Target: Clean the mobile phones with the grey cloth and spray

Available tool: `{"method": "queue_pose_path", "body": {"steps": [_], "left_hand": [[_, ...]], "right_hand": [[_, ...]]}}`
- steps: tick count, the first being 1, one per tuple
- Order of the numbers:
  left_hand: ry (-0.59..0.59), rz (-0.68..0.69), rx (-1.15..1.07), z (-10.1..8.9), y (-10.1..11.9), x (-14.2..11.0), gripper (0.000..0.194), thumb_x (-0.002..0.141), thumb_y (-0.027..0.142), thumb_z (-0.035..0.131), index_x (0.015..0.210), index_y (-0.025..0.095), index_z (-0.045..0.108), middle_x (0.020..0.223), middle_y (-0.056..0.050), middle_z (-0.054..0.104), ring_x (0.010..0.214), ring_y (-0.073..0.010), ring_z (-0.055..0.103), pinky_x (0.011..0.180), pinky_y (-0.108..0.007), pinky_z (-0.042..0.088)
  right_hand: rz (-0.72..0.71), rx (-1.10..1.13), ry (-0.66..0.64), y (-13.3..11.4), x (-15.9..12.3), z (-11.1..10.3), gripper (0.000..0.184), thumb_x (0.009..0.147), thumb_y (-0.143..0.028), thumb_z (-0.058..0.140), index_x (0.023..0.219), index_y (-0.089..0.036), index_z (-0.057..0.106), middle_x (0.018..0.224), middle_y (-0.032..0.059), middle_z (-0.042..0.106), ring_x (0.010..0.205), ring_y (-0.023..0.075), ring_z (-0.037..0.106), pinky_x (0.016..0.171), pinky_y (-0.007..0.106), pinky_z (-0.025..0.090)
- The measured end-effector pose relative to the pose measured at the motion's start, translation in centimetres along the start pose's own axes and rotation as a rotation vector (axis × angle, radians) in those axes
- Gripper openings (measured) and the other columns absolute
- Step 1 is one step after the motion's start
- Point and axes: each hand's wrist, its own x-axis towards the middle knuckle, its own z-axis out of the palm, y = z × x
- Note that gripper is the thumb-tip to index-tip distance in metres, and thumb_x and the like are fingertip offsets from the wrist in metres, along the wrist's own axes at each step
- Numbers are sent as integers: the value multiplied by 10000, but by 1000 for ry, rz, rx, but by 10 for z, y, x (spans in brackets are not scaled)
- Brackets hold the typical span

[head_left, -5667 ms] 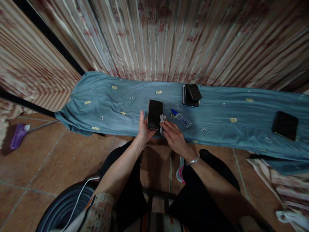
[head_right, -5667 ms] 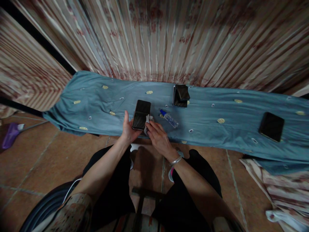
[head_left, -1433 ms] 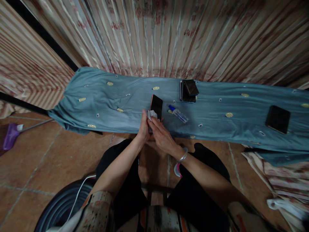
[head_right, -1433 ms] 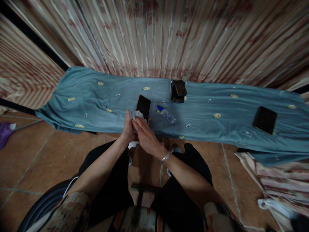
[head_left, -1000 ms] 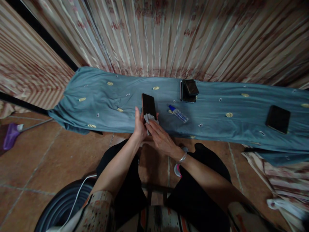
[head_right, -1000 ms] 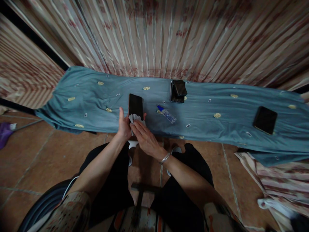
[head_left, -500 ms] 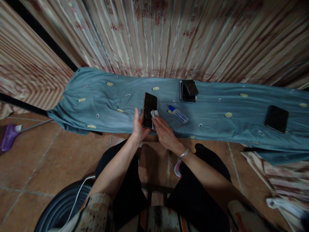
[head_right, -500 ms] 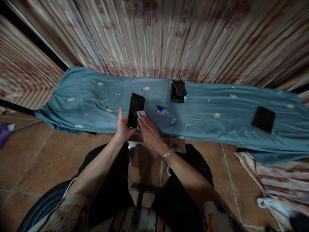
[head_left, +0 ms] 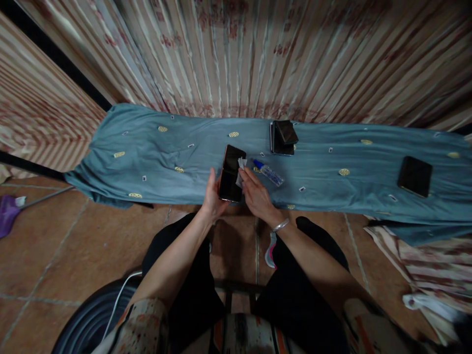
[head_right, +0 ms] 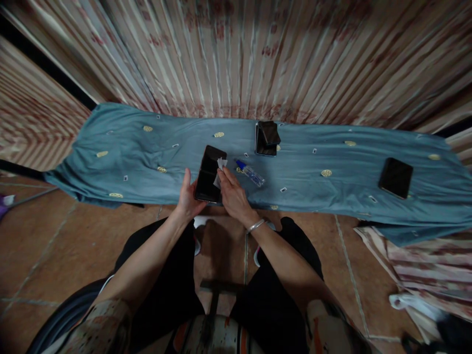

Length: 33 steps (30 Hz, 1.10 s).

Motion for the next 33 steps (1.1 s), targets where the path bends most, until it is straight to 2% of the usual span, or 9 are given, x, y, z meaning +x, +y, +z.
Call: {"method": "queue_pose_path", "body": {"steps": [7,13,18,25,33], "left_hand": [[53,-54,-25,9,-2,-5,634,1018,639,341,1094,146,732,1010,-141,804,1049,-287,763,950,-454,608],[32,-86,-17,7,-4,-7,598,982,664,434,1059,147,723,1003,-141,799,1047,-298,760,932,-486,620],[9,-92,-4,6,-6,-7,582,985,647,445,1047,139,722,1049,-152,795,1093,-308,748,961,-505,607],[2,-145,36,9,-10,-10,591,1024,603,376,1098,137,731,1019,-135,800,1025,-277,763,927,-472,628],[11,-191,55,16,-16,-15,515,1015,558,461,1291,193,698,1095,-118,799,1006,-274,770,895,-453,638]], "right_hand": [[50,6,67,4,10,-6,552,1074,-290,284,1586,-135,421,1659,140,418,1562,227,361,1300,475,311],[54,-8,118,13,16,-10,552,1074,-303,278,1593,-165,406,1656,122,429,1568,233,349,1297,514,312],[41,-28,170,20,20,-14,546,1089,-349,265,1600,-213,400,1635,93,467,1556,215,372,1289,507,329],[25,-102,202,26,23,-19,536,1088,-330,262,1571,-194,449,1615,112,489,1546,226,390,1285,500,341],[3,-100,169,21,24,-21,529,1050,-242,313,1543,-167,490,1603,118,505,1524,252,426,1288,535,342]]}}
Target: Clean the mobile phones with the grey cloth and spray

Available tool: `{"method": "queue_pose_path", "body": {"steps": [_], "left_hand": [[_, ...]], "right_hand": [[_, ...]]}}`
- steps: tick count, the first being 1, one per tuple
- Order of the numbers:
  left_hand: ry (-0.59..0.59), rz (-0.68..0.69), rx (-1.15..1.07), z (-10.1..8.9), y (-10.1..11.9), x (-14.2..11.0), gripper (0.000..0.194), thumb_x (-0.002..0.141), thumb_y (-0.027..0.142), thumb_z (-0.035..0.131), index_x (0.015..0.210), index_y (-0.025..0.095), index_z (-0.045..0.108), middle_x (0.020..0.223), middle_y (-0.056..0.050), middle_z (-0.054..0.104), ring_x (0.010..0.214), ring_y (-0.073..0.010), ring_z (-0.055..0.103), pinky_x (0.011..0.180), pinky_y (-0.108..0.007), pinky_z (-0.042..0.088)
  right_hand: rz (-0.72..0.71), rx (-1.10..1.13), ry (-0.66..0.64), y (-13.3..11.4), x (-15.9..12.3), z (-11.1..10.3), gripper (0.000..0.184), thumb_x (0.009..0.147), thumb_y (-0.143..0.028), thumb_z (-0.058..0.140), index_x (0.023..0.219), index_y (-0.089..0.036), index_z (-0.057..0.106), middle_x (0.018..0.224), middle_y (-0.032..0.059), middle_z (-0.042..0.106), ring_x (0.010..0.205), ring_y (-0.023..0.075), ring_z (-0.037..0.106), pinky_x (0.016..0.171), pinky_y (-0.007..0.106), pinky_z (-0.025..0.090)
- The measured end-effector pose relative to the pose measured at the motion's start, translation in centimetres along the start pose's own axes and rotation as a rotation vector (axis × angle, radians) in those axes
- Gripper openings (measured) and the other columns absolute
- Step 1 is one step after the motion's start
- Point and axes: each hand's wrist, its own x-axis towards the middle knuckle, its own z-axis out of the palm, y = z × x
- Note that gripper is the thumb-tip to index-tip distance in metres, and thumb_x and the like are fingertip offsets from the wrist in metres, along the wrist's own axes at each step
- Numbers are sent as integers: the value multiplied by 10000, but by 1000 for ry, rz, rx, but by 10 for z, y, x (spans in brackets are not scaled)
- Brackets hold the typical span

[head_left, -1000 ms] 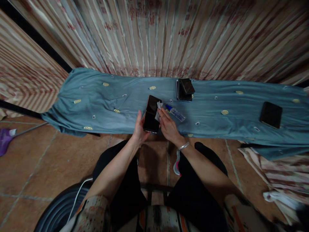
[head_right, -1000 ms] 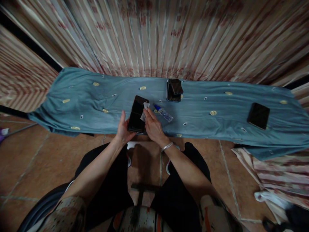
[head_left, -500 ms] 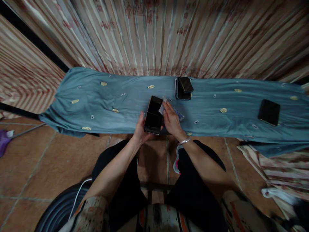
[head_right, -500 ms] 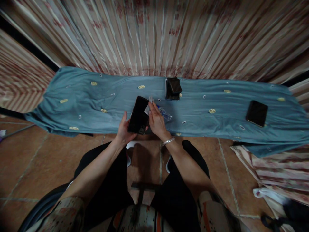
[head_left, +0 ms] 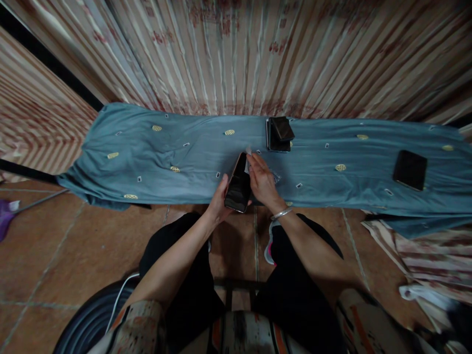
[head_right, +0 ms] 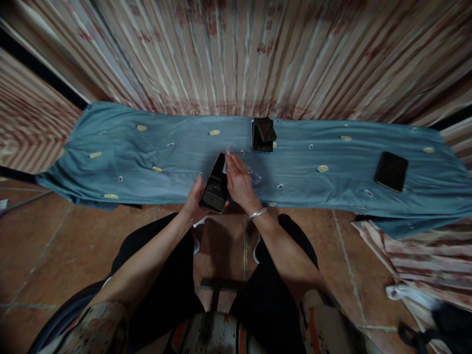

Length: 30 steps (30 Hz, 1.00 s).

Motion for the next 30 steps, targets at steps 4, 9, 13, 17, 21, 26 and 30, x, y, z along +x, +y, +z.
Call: {"method": "queue_pose_path", "body": {"steps": [4,9,13,17,21,26,30], "left_hand": [[19,-29,22,5,-4,-1,513,1028,539,439,1327,202,684,1089,-111,803,993,-274,776,890,-438,639],[39,-35,90,9,-6,-2,513,1044,499,421,1407,199,625,1095,-104,799,1000,-265,772,868,-430,648],[38,-9,112,8,-6,-1,494,1049,481,415,1385,197,639,1104,-111,794,995,-258,771,853,-415,650],[27,-11,113,7,-6,1,487,1046,494,414,1354,198,650,1074,-109,797,981,-250,773,839,-406,651],[3,-15,96,4,-2,2,533,1060,503,343,1315,157,659,1023,-124,799,963,-241,775,840,-399,649],[-12,35,83,-3,3,5,587,1056,541,324,1217,116,696,958,-137,801,941,-245,778,828,-402,651],[-42,57,77,-7,2,7,577,1049,545,345,1168,114,709,984,-144,802,991,-263,773,847,-422,648]], "right_hand": [[-34,-23,-16,-5,0,-2,526,1049,-219,320,1543,-149,487,1604,132,501,1530,254,417,1287,524,349],[-97,-52,-39,-10,1,-5,524,1035,-157,327,1528,-164,507,1591,122,520,1529,241,417,1281,522,361],[-101,-55,-60,-6,3,-9,529,1024,-141,345,1523,-185,516,1575,112,539,1516,244,437,1275,528,365],[-62,-49,-32,1,4,-10,531,1030,-169,334,1535,-171,498,1579,126,530,1500,245,460,1270,518,373],[-30,-18,-31,8,6,-8,527,1041,-209,337,1548,-174,477,1575,134,534,1499,256,459,1269,532,364],[10,52,16,15,7,-7,499,1039,-247,365,1511,-189,516,1539,126,576,1472,248,496,1259,513,375],[91,156,81,18,8,-4,460,997,-268,453,1429,-220,605,1484,90,633,1422,245,553,1247,483,391]]}}
